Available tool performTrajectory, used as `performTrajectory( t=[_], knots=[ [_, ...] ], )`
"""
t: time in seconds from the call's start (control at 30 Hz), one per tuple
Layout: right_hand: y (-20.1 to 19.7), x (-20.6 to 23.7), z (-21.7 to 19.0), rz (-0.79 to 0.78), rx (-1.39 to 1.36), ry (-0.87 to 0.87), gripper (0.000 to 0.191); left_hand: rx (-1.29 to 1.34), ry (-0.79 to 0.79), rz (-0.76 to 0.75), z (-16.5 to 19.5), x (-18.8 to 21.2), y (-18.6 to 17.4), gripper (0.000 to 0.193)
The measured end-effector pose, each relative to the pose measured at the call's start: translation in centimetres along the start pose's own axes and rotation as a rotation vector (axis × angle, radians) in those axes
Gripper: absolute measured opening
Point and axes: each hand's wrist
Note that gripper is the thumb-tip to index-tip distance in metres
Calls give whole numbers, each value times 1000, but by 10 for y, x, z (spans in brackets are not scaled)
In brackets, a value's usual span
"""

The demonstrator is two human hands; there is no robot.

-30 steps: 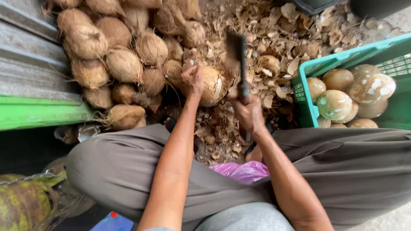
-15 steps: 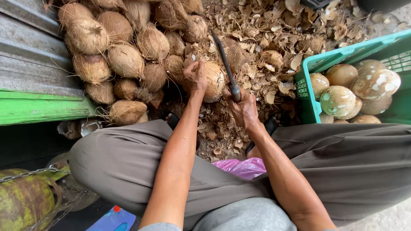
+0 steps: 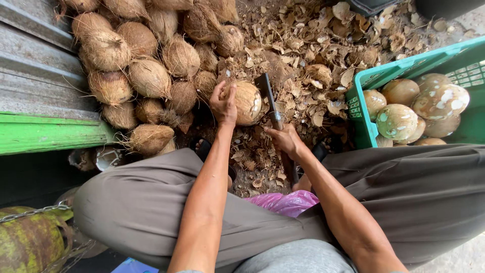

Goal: The person sits on the ground beside a pile of coconuts and uses a machete to chop and trim the outer husk off coconuts one at a time, rotating each coconut to cut around it, then sets trimmed coconuts aside and picks up the next one.

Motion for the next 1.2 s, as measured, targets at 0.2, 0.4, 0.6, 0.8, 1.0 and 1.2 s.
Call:
performTrajectory(
  t=[0.2, 0.4, 0.6, 0.8, 1.0, 1.2],
  knots=[
    [-7, 4, 2, 75, 120, -52, 34, -63, 231, -169, 0, -4, 9, 63],
    [2, 13, -16, 51, 333, -28, 39, -262, -211, -32, 4, -19, 12, 55],
    [-15, 25, -47, 151, 96, -254, 27, -302, -290, 34, 6, -18, 12, 51],
    [0, 21, -52, 134, 68, -307, 37, -390, -295, -13, 22, -15, 9, 56],
    [-3, 24, -58, 90, 78, -225, 32, -329, -230, 9, 12, -24, 13, 60],
    [0, 18, -56, 226, 45, -557, 41, -286, -265, 7, 2, -26, 20, 55]
  ],
)
Point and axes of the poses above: each hand's wrist, its own x-axis away from the middle knuckle, its own y-axis out of the palm, z = x × y, and after that the axes turned 11 degrees about -y, right-handed
